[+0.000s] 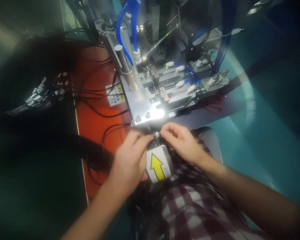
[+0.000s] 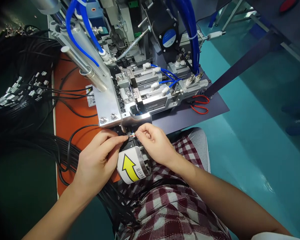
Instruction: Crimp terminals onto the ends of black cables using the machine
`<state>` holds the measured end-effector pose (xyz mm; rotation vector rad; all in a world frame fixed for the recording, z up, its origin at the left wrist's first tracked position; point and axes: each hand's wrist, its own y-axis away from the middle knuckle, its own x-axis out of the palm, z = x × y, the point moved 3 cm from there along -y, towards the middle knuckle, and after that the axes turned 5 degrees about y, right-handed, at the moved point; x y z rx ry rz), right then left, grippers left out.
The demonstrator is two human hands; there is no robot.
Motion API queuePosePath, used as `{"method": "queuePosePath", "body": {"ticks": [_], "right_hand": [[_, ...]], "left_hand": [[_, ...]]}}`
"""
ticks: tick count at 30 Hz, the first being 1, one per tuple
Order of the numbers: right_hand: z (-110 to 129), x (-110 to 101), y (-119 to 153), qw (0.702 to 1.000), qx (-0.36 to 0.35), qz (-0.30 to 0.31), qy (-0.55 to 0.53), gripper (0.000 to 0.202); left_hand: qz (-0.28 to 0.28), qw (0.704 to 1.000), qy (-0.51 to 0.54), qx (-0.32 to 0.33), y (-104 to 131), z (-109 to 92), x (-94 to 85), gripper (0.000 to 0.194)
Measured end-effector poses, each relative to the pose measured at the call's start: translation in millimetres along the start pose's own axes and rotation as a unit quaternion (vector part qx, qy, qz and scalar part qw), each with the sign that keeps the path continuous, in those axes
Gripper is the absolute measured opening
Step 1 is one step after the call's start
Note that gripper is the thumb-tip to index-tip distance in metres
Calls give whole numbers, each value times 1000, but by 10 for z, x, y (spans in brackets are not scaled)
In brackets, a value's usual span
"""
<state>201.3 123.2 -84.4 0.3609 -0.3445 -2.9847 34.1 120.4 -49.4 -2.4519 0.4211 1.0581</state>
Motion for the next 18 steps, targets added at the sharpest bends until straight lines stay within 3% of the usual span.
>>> {"method": "queuePosePath", "body": {"ticks": [18], "right_hand": [[-49,0,22,1000,14,0,-2,12]], "left_hand": [[-11,1000,3,-1,-28,-5,5,24]]}}
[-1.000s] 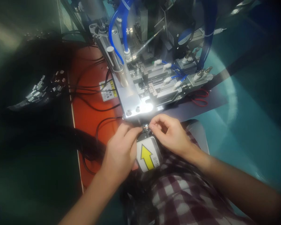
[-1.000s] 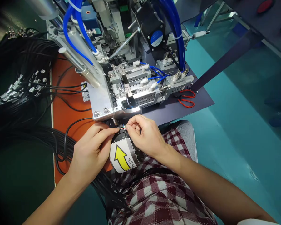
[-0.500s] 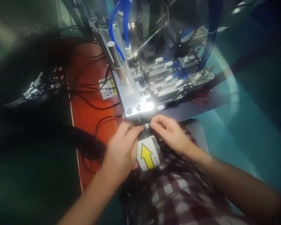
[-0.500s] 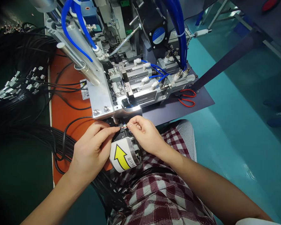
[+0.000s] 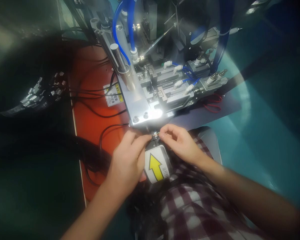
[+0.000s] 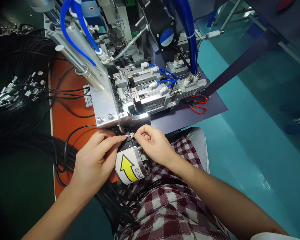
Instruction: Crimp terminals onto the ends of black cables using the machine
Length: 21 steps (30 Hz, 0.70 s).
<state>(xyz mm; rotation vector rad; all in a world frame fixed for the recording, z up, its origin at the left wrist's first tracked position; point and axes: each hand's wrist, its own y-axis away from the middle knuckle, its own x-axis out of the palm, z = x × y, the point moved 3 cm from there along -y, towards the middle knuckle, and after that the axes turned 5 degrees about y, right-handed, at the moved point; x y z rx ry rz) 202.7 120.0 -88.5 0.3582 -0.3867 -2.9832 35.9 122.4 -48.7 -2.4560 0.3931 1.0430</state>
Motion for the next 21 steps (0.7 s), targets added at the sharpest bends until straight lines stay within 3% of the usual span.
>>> {"method": "queuePosePath", "body": {"ticks": [21], "right_hand": [[86,-29,23,992,-79,-63,73,8]], "left_hand": [[-6,1000,-8,13,2,-23,-4,22]]}}
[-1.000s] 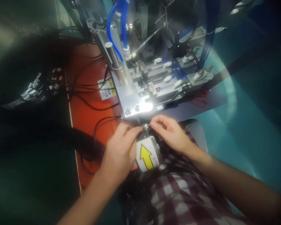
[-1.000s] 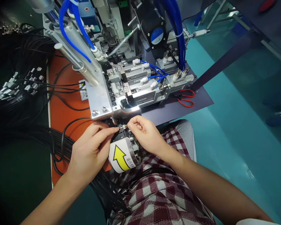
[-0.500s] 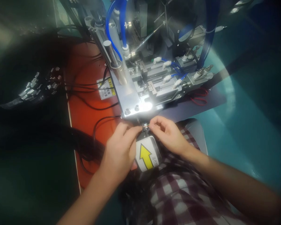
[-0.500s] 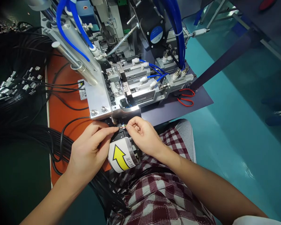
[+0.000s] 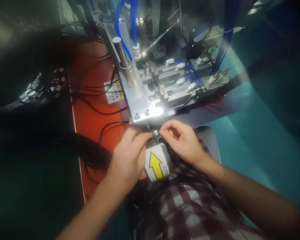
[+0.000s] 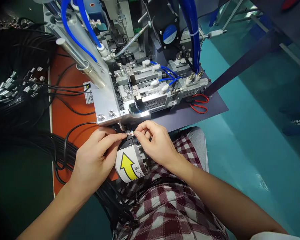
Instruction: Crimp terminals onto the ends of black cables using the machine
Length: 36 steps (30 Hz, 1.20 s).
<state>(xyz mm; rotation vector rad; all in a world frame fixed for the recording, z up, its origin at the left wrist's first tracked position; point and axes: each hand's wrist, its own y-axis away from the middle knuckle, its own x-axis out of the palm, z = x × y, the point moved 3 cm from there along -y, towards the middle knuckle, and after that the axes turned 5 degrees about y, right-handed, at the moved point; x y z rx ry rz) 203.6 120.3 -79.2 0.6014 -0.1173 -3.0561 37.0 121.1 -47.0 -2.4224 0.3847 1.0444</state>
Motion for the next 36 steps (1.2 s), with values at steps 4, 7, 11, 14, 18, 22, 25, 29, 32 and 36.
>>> {"method": "queuePosePath", "body": {"ticks": [4,7,11,14,18,22,25,29,32,36], "right_hand": [[5,17,-14,1000,10,11,-10,11],[-3,23,-10,999,27,18,-31,12],[-14,34,-9,993,70,29,-91,13],[-15,32,-14,988,93,34,-118,13],[-16,1,-5,989,95,14,-113,11],[-10,-17,22,994,84,-2,-72,10],[6,-9,33,996,71,-4,-48,9],[9,6,31,998,56,-7,-30,9],[-7,17,27,999,45,-3,-26,9],[-31,35,25,999,25,15,-15,10]], "left_hand": [[4,1000,3,-7,-3,7,3,23],[1,1000,4,-8,-2,13,0,22],[5,1000,4,-13,6,22,3,23],[8,1000,4,-17,15,27,2,24],[8,1000,4,-23,20,27,0,25],[8,1000,3,-23,13,31,9,25],[7,1000,2,-23,13,35,11,24],[6,1000,5,-17,17,31,15,23],[6,1000,5,-16,11,28,18,23],[1,1000,3,-9,3,21,11,22]]}}
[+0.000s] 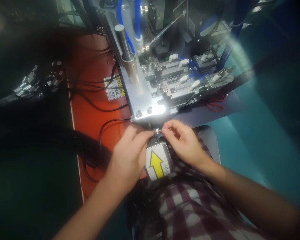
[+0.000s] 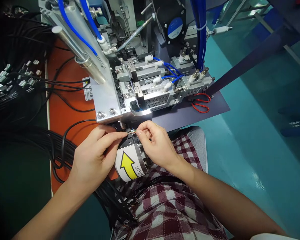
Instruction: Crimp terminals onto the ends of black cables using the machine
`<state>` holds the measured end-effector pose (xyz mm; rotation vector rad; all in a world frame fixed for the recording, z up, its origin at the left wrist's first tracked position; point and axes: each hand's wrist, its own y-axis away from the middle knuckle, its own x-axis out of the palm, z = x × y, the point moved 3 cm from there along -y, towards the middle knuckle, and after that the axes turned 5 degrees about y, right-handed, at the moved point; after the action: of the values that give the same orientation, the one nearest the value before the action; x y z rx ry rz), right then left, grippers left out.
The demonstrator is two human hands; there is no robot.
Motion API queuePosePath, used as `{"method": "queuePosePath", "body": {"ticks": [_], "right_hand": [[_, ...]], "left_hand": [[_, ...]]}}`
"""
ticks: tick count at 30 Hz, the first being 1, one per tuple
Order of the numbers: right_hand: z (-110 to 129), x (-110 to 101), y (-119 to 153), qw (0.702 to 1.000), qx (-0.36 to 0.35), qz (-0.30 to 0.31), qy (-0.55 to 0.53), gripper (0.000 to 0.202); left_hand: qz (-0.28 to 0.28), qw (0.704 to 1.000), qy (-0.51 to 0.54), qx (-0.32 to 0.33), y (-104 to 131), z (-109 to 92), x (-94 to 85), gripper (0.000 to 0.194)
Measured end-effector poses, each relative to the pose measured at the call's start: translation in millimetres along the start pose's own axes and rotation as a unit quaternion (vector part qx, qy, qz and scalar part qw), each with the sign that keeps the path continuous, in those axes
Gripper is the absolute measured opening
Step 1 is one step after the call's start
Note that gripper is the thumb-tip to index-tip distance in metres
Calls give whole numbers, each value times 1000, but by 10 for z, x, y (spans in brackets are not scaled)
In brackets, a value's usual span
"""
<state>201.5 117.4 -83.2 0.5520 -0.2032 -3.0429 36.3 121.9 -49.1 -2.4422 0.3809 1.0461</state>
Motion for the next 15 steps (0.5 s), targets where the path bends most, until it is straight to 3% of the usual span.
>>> {"method": "queuePosePath", "body": {"ticks": [15], "right_hand": [[-33,28,3,1000,5,0,-8,11]], "left_hand": [[8,1000,-4,-18,11,1,-10,24]]}}
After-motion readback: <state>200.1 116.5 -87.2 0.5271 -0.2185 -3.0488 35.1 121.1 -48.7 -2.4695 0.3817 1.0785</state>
